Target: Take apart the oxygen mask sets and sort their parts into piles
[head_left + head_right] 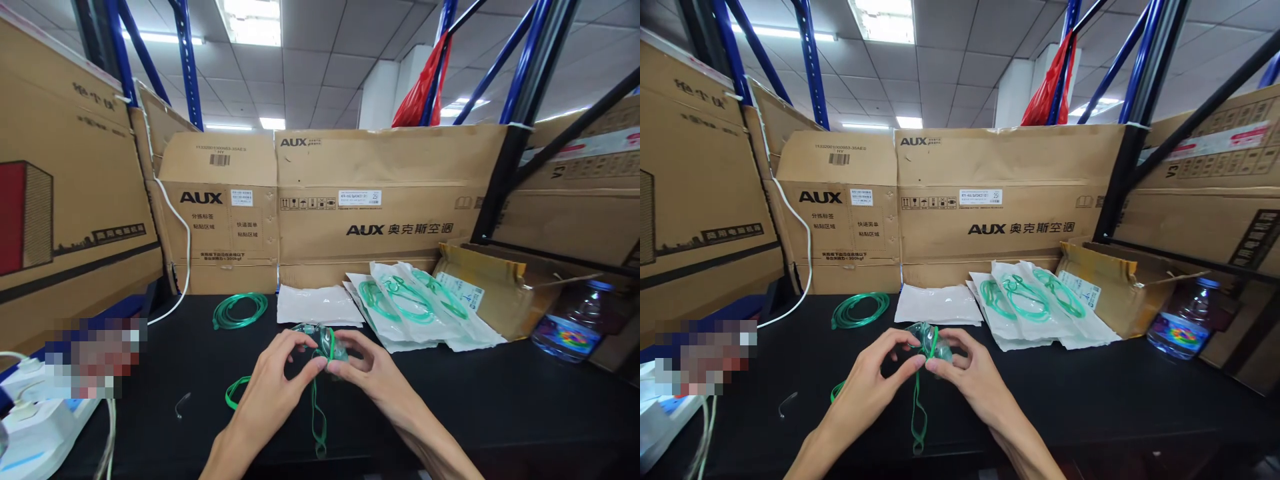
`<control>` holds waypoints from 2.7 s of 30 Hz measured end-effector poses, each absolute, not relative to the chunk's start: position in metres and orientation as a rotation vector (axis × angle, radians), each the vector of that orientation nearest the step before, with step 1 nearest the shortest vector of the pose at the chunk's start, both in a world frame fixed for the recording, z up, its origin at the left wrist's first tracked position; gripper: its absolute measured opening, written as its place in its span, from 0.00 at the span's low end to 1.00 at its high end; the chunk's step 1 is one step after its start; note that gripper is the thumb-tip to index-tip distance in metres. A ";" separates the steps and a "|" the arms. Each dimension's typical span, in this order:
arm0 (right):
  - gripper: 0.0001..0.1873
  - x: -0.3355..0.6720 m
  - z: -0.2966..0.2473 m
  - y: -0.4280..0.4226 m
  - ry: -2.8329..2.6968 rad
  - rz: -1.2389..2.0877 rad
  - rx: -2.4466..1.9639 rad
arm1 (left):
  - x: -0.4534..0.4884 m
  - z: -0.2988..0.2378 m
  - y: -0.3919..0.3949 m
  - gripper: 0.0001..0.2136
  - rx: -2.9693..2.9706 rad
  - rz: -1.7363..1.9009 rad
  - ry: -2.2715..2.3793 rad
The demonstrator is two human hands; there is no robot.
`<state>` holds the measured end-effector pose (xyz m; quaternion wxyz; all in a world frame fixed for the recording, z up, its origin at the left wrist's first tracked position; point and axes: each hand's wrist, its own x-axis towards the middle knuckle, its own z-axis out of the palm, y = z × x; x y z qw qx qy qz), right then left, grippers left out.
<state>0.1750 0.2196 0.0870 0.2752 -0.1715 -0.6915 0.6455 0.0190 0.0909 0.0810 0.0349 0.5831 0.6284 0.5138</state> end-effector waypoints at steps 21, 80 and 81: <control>0.39 0.202 0.114 0.253 -2.002 1.480 -0.659 | 0.021 0.074 0.091 0.10 1.887 1.251 1.911; 0.33 0.224 0.134 0.250 -2.118 1.430 -0.693 | 0.020 0.077 0.091 0.10 1.750 1.454 2.091; 0.33 0.225 0.135 0.250 -2.127 1.416 -0.698 | 0.019 0.078 0.091 0.10 1.748 1.450 2.087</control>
